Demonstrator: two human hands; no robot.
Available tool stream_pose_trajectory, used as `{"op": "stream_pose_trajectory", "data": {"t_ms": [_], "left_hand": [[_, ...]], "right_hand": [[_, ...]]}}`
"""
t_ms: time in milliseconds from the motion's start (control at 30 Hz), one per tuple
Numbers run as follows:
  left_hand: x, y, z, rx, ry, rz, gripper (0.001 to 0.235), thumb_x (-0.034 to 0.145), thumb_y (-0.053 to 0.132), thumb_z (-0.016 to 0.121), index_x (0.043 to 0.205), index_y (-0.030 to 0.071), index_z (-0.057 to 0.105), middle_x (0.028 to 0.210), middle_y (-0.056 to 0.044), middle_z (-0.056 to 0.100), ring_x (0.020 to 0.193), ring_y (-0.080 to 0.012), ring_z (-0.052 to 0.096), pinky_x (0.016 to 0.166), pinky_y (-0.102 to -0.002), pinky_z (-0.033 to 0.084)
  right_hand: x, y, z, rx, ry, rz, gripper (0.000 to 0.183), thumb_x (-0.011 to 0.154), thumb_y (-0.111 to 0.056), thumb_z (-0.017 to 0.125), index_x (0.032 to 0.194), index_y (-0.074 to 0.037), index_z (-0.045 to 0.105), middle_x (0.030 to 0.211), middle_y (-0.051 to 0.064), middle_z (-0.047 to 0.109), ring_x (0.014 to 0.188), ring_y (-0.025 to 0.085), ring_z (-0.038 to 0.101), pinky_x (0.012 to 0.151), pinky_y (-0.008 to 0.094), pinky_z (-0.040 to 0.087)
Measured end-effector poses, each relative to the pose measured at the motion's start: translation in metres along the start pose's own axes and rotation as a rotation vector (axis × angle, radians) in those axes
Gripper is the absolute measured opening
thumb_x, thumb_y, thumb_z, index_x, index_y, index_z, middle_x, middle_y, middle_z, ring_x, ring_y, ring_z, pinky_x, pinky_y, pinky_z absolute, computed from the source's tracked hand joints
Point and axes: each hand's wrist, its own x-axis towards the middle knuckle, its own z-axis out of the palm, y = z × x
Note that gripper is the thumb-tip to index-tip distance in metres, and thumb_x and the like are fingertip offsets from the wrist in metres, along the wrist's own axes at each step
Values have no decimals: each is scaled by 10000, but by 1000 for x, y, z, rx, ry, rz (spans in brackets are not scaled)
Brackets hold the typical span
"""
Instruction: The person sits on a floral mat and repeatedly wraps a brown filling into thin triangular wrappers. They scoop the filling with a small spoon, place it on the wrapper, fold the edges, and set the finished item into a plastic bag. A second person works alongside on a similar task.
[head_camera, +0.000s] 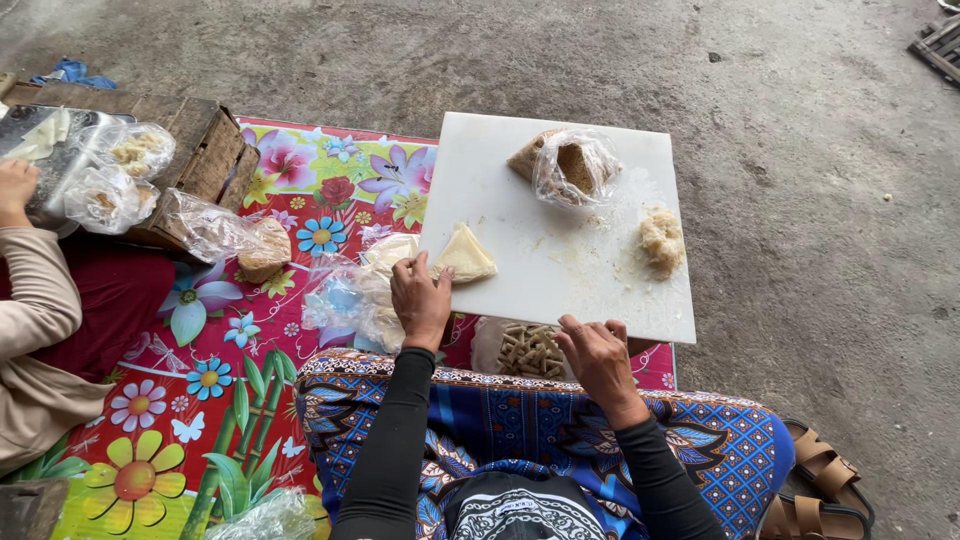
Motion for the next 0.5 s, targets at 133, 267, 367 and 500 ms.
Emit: {"op": "stream_pose_trajectory", "data": {"t_ms": [133, 267, 367, 500], "left_hand": [[9, 1, -2, -90, -157, -86, 326, 862, 274, 785, 1124, 86, 739, 1069, -129, 696, 982, -339, 679, 842, -445, 552], [7, -4, 1, -100, -141, 12, 288, 894, 219, 763, 1140, 70, 739, 1135, -123, 734, 981, -327, 714, 836, -415, 579], [5, -10, 6, -61, -95, 104, 210, 912, 212, 754, 1069, 73, 757, 1153, -109, 743, 998, -307, 730, 851, -400, 588], [4, -13, 6, -47, -49, 186, 194, 937, 198, 731, 1081, 70, 756, 1181, -109, 737, 988, -294, 732, 848, -380, 595]], "right_hand": [[-2, 2, -3, 102, 79, 69, 274, 995, -202, 668, 1245, -111, 603, 871, 44, 752, 755, 174, 692, 854, 348, 411], [-11, 14, 2, 172, 53, 222, 305, 986, -202, 673, 1271, -124, 593, 878, 20, 772, 662, 143, 668, 876, 351, 412], [-17, 27, 11, 153, 67, 269, 320, 1000, -174, 636, 1313, -132, 587, 949, 26, 759, 775, 150, 668, 891, 372, 400], [-6, 63, 20, -87, 60, 357, 371, 992, -96, 597, 1356, -155, 643, 1113, 91, 637, 1003, 260, 568, 864, 406, 357]]}}
